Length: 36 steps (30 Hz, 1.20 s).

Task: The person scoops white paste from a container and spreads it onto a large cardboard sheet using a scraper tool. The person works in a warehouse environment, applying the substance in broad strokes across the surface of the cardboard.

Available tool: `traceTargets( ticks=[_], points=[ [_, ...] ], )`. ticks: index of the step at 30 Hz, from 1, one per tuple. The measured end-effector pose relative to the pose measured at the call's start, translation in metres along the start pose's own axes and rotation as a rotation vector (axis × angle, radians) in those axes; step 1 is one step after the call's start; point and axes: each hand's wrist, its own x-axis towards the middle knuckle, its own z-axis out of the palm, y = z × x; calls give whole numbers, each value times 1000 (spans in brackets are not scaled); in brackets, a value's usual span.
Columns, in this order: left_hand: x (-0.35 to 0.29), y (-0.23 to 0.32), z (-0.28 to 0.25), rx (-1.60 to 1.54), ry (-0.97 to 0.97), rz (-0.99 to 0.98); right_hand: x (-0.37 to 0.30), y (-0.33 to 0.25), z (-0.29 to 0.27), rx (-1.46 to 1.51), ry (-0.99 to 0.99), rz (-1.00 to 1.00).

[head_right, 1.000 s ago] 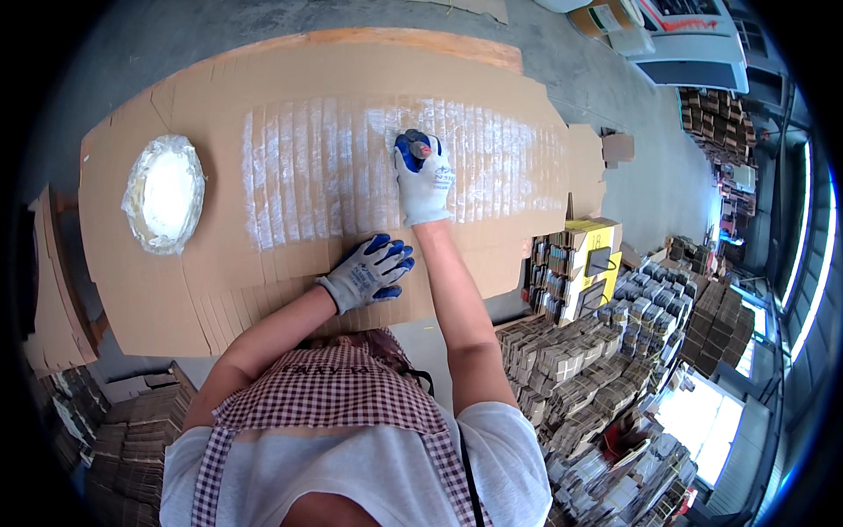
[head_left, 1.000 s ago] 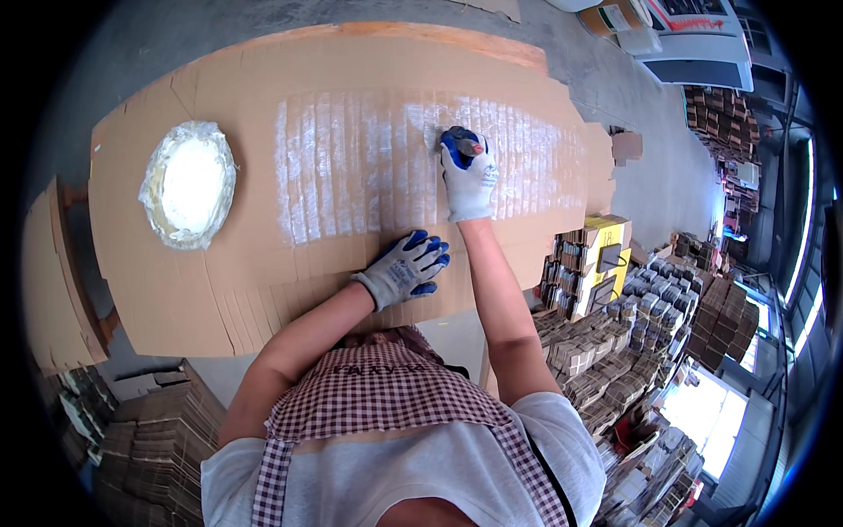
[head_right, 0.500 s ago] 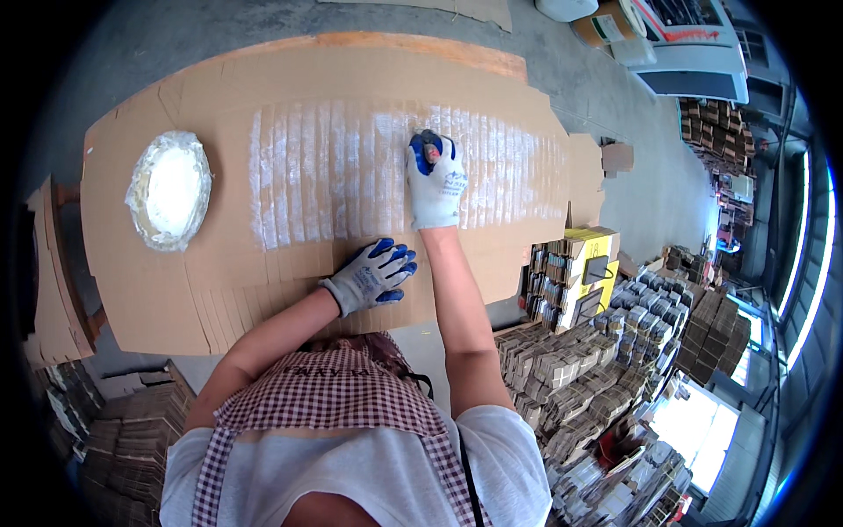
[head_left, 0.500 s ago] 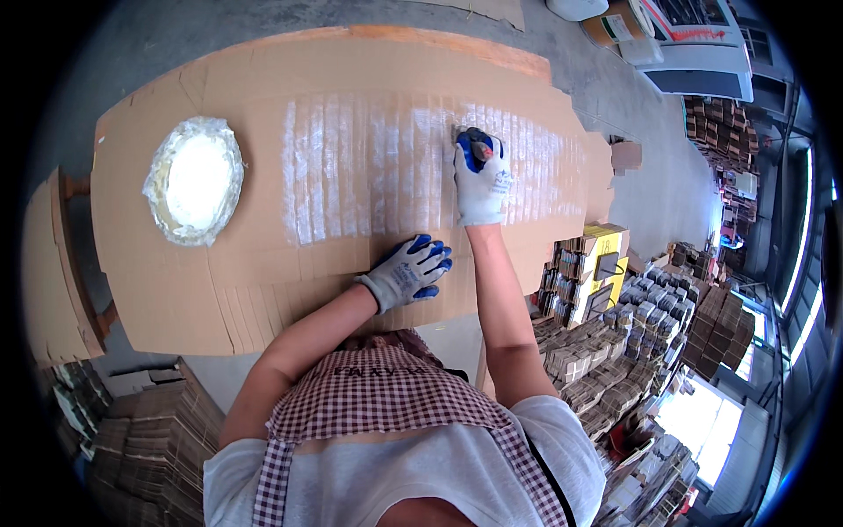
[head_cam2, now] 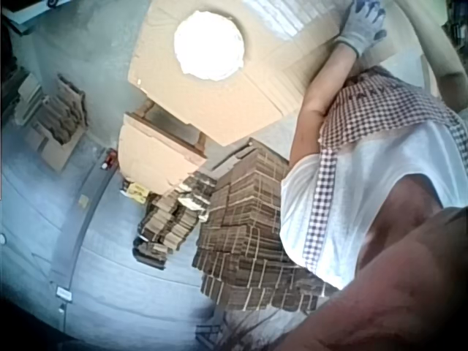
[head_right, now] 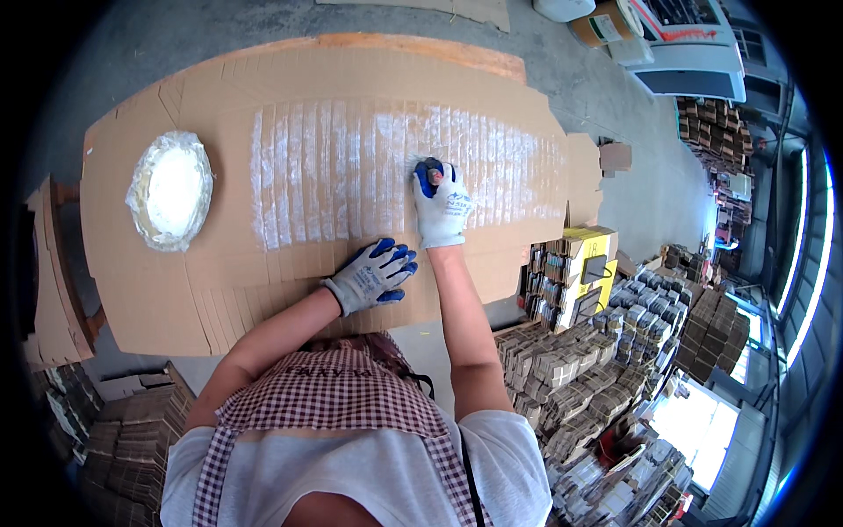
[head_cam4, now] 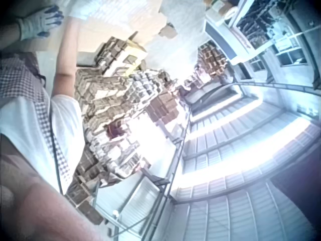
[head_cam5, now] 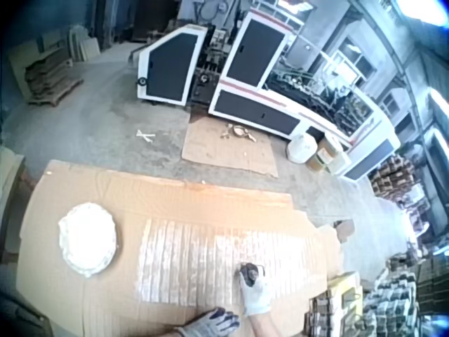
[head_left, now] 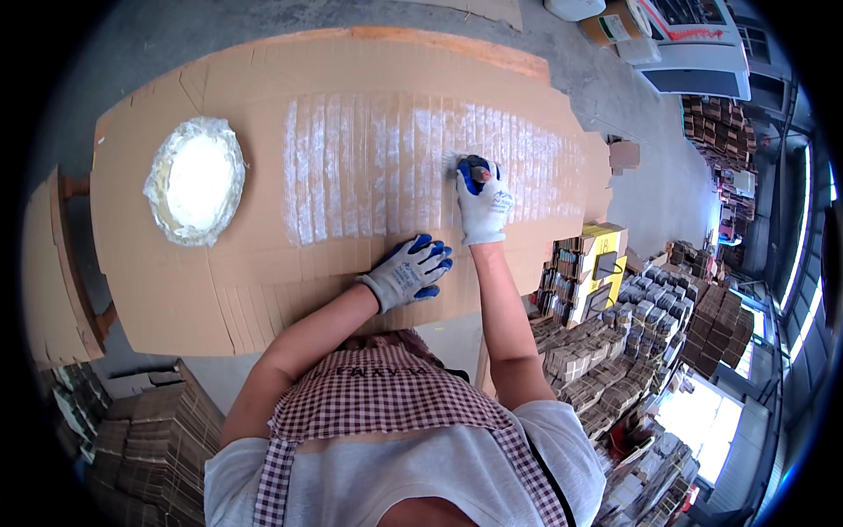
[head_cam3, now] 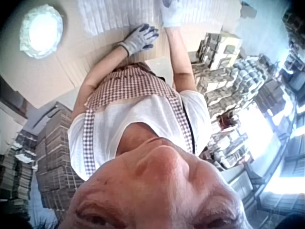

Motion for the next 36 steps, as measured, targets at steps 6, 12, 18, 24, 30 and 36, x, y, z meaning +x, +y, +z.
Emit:
traceTargets(
  ticks=[6,12,18,24,30,36],
  points=[
    [-1,-1,4,-14,49,11,28,-30,-13,627,57,155],
    [1,0,2,-55,40,17,41,-27,12,236,-67,-230],
    [0,0,-3,-49,30,10,47,-22,12,189,32,-232],
    [2,1,-2,-31,20,12,50,-16,18,93,-79,-255],
    [0,-1,-1,-8,37,20,51,-46,32,22,-94,-565],
    [-1,-2,-1,4,28,25,61,-22,-2,360,205,-122]
  ],
)
